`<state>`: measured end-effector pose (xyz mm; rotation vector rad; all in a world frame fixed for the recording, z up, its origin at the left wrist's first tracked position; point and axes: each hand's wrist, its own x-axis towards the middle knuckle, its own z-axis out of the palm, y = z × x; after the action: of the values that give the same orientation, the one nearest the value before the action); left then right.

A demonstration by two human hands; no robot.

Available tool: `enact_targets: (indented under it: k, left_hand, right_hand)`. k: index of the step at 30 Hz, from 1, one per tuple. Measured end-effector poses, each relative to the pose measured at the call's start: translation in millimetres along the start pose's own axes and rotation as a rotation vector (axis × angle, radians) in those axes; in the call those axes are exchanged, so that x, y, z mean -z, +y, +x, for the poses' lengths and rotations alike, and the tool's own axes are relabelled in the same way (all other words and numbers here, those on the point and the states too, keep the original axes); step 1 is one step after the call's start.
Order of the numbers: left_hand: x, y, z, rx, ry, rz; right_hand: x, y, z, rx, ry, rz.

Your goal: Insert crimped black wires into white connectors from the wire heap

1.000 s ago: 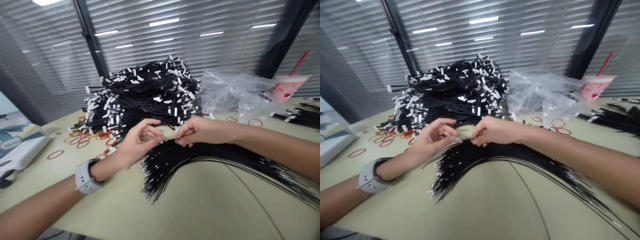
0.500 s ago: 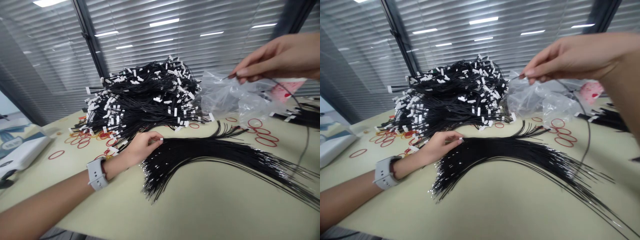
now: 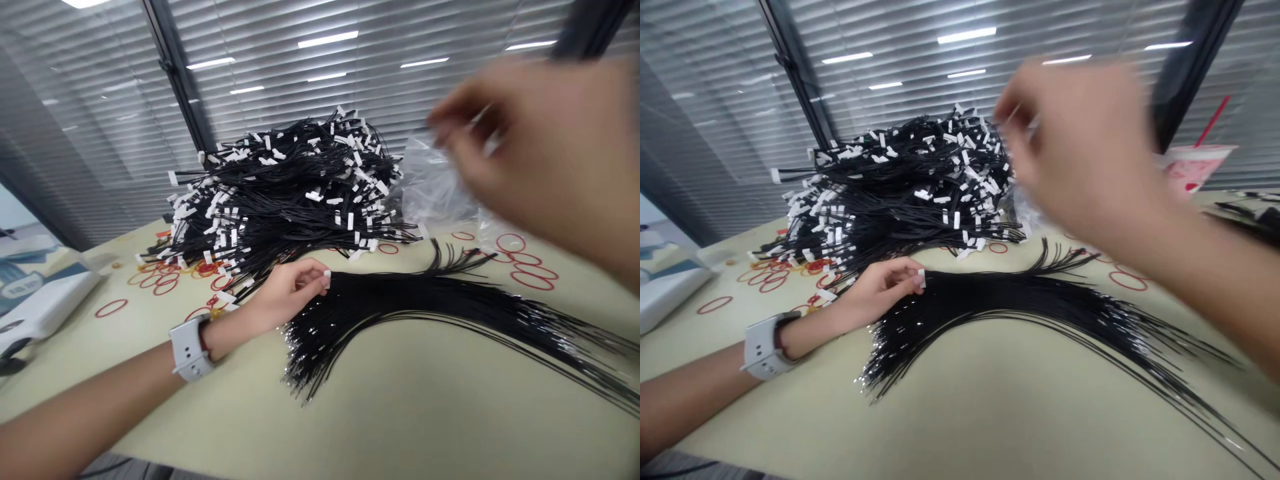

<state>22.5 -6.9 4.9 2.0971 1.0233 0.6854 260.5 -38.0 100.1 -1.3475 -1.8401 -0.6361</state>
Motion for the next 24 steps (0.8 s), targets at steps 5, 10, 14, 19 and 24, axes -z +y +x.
enact_targets:
  k: [5, 10, 14, 19, 24]
  left_hand:
    - [-0.7, -3, 2, 0.063, -0.043, -0.205]
    - [0.7, -4, 3, 0.146, -0.03, -0.404]
    - [2.7, -3, 3, 0.193, 0.004, -0.437]
    - [4.2, -1, 1, 0.162, -0.016, -0.364]
    - [3.5, 0, 0, 0.138, -0.031, -0.311]
  right_hand:
    - [-56, -44, -59, 0.279, -0.486, 0.182]
    - [-87, -43, -85, 0.144, -0.395, 0.611]
    - [-89, -41, -82, 0.031, -0.4, 0.706]
    - [-85, -43, -78, -0.025, -0.375, 0.708]
    - [-86, -43, -78, -0.031, -0.388, 0.678]
